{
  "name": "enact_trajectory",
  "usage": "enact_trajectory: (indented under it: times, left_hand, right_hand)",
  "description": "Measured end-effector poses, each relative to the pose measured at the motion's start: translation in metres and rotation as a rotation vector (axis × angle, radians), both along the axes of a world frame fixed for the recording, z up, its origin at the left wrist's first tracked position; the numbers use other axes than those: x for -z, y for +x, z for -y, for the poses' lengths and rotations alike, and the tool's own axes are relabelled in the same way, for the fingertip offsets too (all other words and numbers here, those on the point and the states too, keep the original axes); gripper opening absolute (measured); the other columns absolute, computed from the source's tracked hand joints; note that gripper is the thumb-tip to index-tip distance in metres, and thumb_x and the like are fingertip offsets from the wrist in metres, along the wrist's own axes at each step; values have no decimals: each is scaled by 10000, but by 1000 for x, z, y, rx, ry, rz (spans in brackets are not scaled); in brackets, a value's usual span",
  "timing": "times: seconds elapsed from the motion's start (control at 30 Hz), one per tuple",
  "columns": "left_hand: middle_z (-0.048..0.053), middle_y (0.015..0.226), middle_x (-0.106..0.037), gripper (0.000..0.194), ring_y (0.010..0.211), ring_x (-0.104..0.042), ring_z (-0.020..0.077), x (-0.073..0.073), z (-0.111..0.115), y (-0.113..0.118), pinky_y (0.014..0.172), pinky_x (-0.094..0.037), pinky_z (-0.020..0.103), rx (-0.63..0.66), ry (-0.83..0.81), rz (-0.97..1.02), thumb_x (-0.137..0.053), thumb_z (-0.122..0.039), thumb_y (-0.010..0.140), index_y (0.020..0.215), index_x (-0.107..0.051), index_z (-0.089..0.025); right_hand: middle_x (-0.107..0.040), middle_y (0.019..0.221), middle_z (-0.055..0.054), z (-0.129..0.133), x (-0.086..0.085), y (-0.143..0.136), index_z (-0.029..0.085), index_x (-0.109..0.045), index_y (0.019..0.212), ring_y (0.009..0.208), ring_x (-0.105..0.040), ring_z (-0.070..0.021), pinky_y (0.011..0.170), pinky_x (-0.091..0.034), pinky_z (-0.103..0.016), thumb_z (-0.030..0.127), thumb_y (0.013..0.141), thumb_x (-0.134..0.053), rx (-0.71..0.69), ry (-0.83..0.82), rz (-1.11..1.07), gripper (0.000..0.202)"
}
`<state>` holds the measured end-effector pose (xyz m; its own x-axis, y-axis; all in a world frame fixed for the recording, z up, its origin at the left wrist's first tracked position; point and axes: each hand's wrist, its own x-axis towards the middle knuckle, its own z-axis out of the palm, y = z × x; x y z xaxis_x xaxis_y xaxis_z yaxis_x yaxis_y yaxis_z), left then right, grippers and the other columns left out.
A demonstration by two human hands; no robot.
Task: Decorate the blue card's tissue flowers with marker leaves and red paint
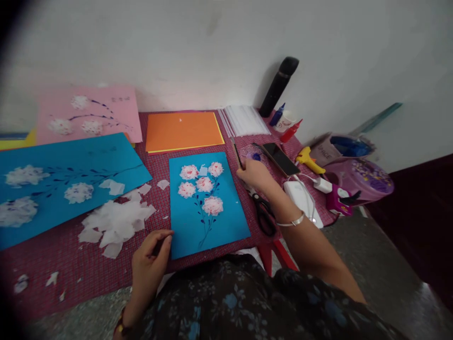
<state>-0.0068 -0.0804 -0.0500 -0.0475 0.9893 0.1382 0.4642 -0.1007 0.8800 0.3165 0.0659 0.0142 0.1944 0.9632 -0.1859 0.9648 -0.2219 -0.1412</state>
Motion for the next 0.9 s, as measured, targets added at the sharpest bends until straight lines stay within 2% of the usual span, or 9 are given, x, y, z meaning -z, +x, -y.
enact_trajectory:
  times: [0.07,0.17,0.3,0.37,0.47,0.57,0.67,0.8,0.9]
  left_hand:
    - [47,864,-731,181,808,-691,211,-18,-4,-2,753,-568,334,10,-9,-6,-581,-339,887,849,-703,-210]
    - [42,877,-730,183,835,-683,213,-64,-32,2,801,-553,348,99,109,-135,-570,-346,892,893,-706,-224]
    - [67,944,-722,233,955,-648,249,-110,-117,35,910,-499,402,308,276,-464,-517,-347,902,913,-706,-211]
    - [100,1084,-703,242,1072,-610,267,-107,-166,57,991,-452,436,479,283,-642,-552,-280,864,1026,-698,-174]
    - [171,1315,-597,433,1222,-523,324,-80,-223,84,1035,-415,493,644,174,-859,-634,-212,773,1199,-650,-132]
    - [176,1354,-563,399,1261,-482,361,-52,-251,98,1028,-416,528,741,13,-971,-689,-225,732,1125,-687,-159]
    - [166,1379,-546,166,1297,-456,364,-38,-258,103,1061,-380,548,768,-32,-962,-658,-185,736,890,-714,-156]
    - [152,1203,-631,60,1232,-520,304,-52,-257,93,1065,-386,481,752,13,-816,-608,-165,754,718,-647,-140]
    - [112,1100,-648,57,1080,-586,237,-82,-241,65,983,-439,416,547,100,-654,-595,-183,761,716,-598,-148]
  right_hand:
    - [-661,781,-54,24,-3,0,148,-602,852,720,-610,-156,640,-426,-234,338,870,-449,-48,20,-149,245]
    - [-559,678,7,65,7,-3,184,-518,789,596,-504,-117,551,-387,-228,406,851,-432,-84,-20,-739,246]
    - [-464,626,39,101,32,-9,205,-451,736,576,-436,-104,538,-362,-226,402,820,-471,-69,-59,-966,215]
    - [-427,626,44,107,41,-12,211,-426,726,580,-414,-105,533,-348,-227,398,819,-476,-84,-64,-977,215]
    - [-407,640,40,106,48,-15,216,-411,726,598,-402,-110,536,-335,-233,380,822,-473,-131,-51,-974,200]
    - [-412,645,37,105,49,-15,220,-405,738,600,-407,-116,541,-332,-239,372,833,-460,-147,-48,-997,188]
    - [-409,641,35,105,49,-13,224,-395,741,600,-410,-119,534,-330,-238,378,842,-462,-145,-44,-1025,197]
    - [-417,621,36,106,49,-12,227,-397,738,576,-411,-119,511,-326,-237,380,838,-471,-154,-52,-1037,197]
    - [-467,606,32,107,54,-11,231,-403,751,563,-445,-126,513,-347,-241,377,843,-466,-159,-59,-1026,183]
